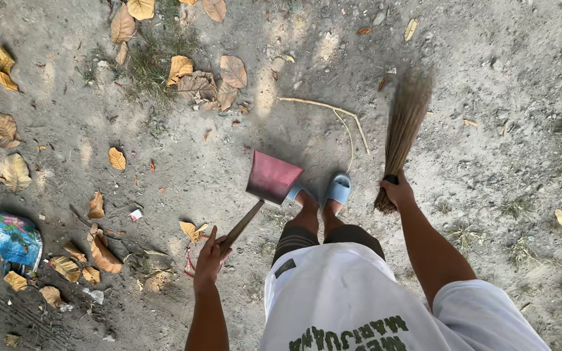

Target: The person sweeps dirt, leaves, and debris across an outdoor ground area using a bundle-style broom and a dustpan held by hand.

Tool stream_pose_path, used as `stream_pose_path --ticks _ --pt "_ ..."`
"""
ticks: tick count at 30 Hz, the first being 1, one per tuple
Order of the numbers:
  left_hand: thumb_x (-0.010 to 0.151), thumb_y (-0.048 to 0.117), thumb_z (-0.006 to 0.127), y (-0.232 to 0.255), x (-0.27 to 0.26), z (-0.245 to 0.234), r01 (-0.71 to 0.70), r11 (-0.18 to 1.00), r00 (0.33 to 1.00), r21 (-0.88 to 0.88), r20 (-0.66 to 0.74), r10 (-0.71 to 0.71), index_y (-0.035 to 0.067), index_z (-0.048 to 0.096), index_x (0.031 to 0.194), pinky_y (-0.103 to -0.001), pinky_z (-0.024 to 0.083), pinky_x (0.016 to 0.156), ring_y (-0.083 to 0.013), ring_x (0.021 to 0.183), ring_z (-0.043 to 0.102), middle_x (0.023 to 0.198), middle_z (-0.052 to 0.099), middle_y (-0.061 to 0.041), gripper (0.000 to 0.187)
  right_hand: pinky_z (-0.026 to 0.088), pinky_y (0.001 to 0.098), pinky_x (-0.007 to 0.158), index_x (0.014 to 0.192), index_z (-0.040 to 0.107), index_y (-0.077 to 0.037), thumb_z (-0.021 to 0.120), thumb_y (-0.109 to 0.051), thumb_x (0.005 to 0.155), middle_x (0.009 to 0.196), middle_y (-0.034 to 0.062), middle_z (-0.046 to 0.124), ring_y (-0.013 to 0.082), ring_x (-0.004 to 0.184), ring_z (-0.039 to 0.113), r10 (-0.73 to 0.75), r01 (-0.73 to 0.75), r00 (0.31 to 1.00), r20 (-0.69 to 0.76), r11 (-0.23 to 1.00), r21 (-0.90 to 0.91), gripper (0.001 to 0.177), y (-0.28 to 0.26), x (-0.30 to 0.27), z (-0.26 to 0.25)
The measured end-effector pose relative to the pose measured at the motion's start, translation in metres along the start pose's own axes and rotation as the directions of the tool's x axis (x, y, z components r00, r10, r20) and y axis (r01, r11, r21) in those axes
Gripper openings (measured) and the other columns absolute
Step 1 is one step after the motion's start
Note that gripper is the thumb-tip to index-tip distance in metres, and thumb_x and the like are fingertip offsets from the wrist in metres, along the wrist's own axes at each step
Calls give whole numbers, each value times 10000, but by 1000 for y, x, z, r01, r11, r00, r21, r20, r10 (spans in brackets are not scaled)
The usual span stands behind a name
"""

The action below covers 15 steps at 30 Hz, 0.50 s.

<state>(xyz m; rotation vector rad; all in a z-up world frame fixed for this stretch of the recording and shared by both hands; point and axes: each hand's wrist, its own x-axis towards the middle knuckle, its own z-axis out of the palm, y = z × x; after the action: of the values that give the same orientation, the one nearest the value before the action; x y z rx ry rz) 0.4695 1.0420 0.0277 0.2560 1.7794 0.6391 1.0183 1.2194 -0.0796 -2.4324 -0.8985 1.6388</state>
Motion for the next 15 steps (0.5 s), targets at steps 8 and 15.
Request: stream_pose_path --ticks 8,15 --pt "1046 4 319 -13 12 -28 47 994 999 98 1 -47 225 333 1600 -333 585 1033 -213 1196 630 1434 574 -131 597 576 388 785 1539 534 -108 801 -316 798 1168 242 739 299 919 706 5 112 879 477 970 -216 815 -73 -9 120" --pt "1042 18 325 -14 12 -57 81 995 996 64 -40 -78 216 362 1590 -329 595 1026 -204 1193 650 1441 561 -137 584 491 329 1003 1591 390 -237 824 -302 790 1379 139 657 230 1196 638 -295 473 668 683 877 -84 913 -156 -15 177"
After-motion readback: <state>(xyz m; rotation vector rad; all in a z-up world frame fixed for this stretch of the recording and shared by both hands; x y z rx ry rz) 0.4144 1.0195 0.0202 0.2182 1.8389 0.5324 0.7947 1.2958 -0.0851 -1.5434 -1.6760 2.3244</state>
